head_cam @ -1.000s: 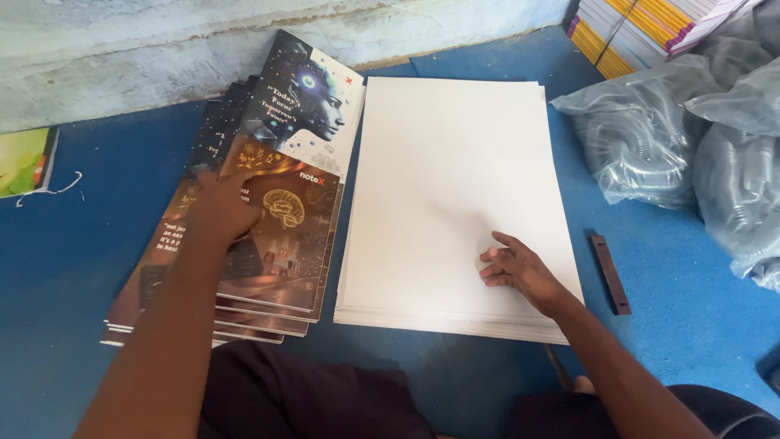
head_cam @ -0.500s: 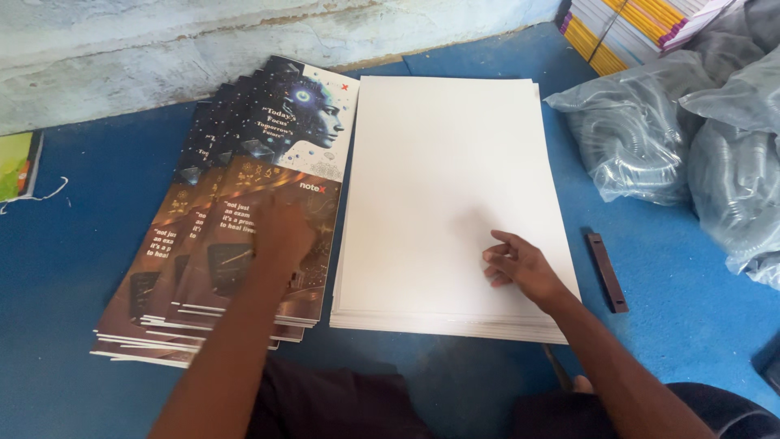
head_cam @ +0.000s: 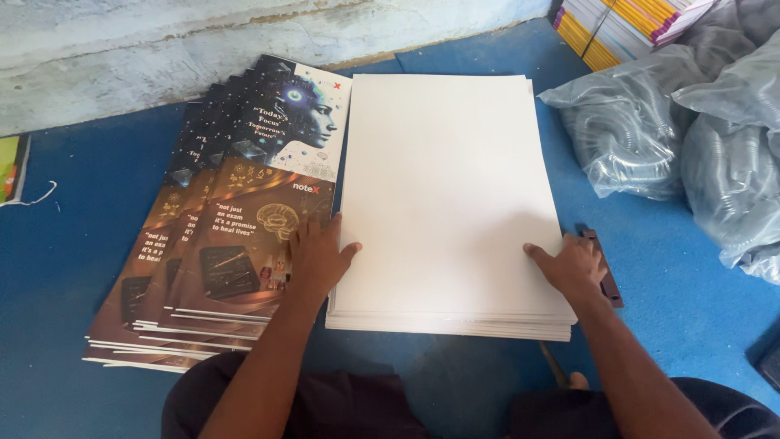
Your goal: The person places a printed cover sheet onto a stack of blank pages, folds it over the spine, and presses the fold with a flat tool to crease it. They repeat this process for multiple book units, stacking the finished items to the side.
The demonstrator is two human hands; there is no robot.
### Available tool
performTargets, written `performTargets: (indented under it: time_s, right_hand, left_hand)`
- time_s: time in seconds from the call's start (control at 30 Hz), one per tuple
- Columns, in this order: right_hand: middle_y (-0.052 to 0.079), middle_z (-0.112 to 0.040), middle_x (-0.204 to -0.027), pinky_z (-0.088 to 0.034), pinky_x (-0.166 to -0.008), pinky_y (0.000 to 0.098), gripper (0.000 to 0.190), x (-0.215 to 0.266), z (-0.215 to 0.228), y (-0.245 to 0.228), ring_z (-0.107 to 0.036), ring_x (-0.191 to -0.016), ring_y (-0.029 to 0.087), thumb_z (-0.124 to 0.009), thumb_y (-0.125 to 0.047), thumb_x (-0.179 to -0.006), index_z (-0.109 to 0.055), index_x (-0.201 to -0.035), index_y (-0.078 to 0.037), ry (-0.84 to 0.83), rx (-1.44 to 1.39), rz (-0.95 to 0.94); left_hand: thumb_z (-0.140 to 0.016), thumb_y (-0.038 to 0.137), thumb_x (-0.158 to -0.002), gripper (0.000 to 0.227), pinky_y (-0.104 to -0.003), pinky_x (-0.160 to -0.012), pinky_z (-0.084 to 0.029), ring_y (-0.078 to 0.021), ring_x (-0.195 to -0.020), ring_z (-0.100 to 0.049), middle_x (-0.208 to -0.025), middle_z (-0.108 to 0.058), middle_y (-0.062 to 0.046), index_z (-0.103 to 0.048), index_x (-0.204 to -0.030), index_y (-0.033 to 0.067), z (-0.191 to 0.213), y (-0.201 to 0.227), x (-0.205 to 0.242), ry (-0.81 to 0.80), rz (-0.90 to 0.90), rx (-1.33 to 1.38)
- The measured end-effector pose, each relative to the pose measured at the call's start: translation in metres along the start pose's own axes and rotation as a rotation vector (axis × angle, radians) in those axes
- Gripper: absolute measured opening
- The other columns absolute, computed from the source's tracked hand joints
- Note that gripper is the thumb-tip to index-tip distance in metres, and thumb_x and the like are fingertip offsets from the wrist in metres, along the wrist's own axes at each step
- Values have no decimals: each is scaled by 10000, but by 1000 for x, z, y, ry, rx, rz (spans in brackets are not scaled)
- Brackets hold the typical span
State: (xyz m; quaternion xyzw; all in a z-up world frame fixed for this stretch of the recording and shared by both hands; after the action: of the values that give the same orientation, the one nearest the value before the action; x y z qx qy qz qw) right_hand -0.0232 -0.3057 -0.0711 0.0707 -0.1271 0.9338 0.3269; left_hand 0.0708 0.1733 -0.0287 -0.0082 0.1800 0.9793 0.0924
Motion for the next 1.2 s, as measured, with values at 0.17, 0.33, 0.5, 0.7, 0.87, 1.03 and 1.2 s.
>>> performTargets:
  time_s: [0.17,0.33,0.5,0.7,0.87,1.03,1.2]
  right_hand:
    - [251,-508,-1468,-286,-1176,613,791,3,7,0,-394,-1438,411,-721,-630,-847,-625,-1386,-59,0,19,17]
    - [216,-747,-1172,-563,-1000,483,530,20,45,-10,-727,-1072,368,-729,-383,-908,-711,-1292,-19,93,-257,118]
    - [227,-742,-1076,-593,-813,418,466,28,58,-7,-733,-904,308,-753,-214,-914,-648,-1288,45,-41,-728,-28]
    - [210,-704,-1154,-588,-853,374,417,24,61,-3,-711,-974,283,-709,-156,-936,-627,-1306,19,-151,-957,-189]
    - [230,-700,-1177,-595,-912,367,377,20,49,5,-711,-1049,292,-658,-132,-966,-625,-1311,16,-223,-1093,-288]
    - [214,-693,-1181,-595,-902,395,393,12,45,8,-702,-1059,301,-630,-134,-977,-615,-1340,17,-240,-1107,-242]
    - [207,-701,-1170,-596,-895,402,437,17,56,1,-713,-1026,288,-636,-132,-963,-599,-1380,-11,-219,-1118,-195]
  left_hand:
    - [-722,530,-854,807,-620,-1176,-198,-432,-1502,-204,-1556,-344,-254,-454,-1489,109,-8,-5,-1,-21,40,-16]
    - [-706,544,-869,808,-623,-1179,-183,-424,-1507,-206,-1549,-352,-246,-443,-1494,104,-13,-7,-3,-23,38,-21]
    - [-706,545,-867,875,-626,-1183,-165,-420,-1494,-221,-1540,-363,-257,-389,-1523,60,-18,-10,-5,-61,65,3]
    - [-710,400,-899,721,-510,-1094,-380,-379,-1348,-471,-1431,-534,-232,-475,-1460,13,10,-6,-8,104,62,251]
    - [-704,308,-905,511,-350,-786,-561,-222,-857,-728,-970,-773,-110,-618,-1319,20,-4,-26,-14,-23,392,822]
    - [-753,229,-860,299,-300,-581,-551,-143,-654,-670,-782,-737,-42,-738,-1032,-16,-35,-26,-22,-165,515,1300]
    - [-792,260,-896,295,-328,-511,-433,-161,-570,-503,-699,-610,-66,-723,-907,-26,-45,-35,-26,-136,532,964]
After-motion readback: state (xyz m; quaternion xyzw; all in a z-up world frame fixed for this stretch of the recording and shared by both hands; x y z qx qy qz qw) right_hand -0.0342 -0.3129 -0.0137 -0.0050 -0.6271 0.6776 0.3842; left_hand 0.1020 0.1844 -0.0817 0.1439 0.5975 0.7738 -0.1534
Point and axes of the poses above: each hand's wrist, its own x-axis away from the middle knuckle, its own z-axis out of the back of the hand, y = z × x, the point moved 9 cm from there along -x, towards the middle knuckle
